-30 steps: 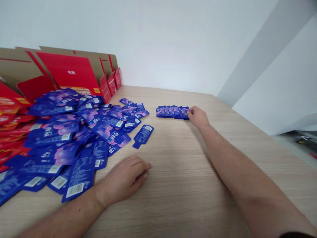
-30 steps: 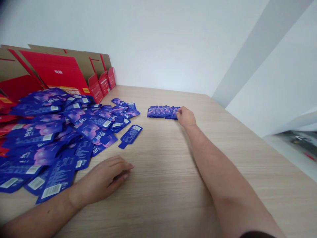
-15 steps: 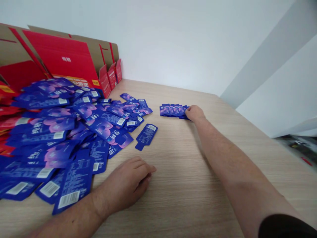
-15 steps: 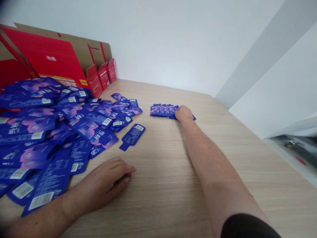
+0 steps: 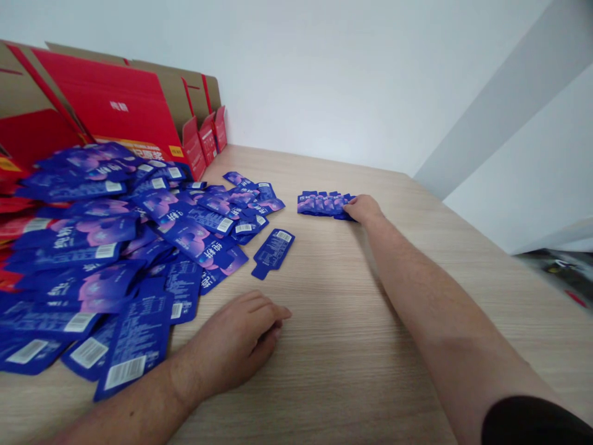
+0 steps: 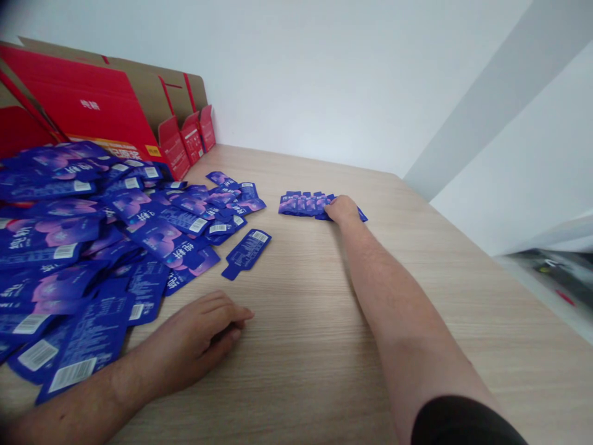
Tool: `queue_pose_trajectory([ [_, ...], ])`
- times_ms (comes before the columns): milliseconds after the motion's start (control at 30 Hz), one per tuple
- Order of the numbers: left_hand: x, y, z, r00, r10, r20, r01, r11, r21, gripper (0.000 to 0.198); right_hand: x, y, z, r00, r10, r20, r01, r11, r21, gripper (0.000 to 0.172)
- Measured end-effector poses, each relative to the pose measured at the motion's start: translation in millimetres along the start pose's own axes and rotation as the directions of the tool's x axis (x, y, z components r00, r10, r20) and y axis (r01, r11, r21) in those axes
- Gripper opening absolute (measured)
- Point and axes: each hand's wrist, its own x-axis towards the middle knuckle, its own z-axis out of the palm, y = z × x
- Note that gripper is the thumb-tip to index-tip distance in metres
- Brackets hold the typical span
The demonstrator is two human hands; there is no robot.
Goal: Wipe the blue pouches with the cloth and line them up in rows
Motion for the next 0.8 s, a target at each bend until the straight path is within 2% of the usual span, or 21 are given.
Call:
queue_pose_trajectory([
  [100, -0.1, -0.7, 0.1, 1.0, 0.009, -0.009, -0.009, 1.0, 0.005, 0.029, 1.2, -1.2, -0.1, 0.999, 0.008, 0.051, -0.008, 1.0, 0.001, 0.038],
  [267, 0.8, -2.1, 0.9, 1.0, 0.01, -0.02, -0.01, 1.0, 0.007, 0.03, 1.7, -0.9, 0.3, 0.997, -0.001, 0.082, 0.0, 1.0, 0.018, 0.037],
  [500, -0.2, -0.7, 0.4, 1.0, 0.011, -0.017, -0.011, 1.0, 0.009, 0.028, -4.7, 3.6, -1.8, 0.992, -0.107, -0.068, 0.107, 0.994, -0.009, 0.033],
  [667, 0.6, 1.3, -0.6, 1.0, -0.001, -0.011, 0.001, 1.0, 0.004, 0.03, -13.5, 6.1, -0.9, 0.935, -0.341, -0.096, 0.339, 0.94, -0.039, 0.071],
  [800, 0.3, 1.5, 0.0, 1.0, -0.003, 0.005, 0.003, 1.0, 0.011, 0.029, -4.1, 4.2, -3.7, 0.873, -0.485, -0.042, 0.485, 0.874, -0.023, 0.087],
])
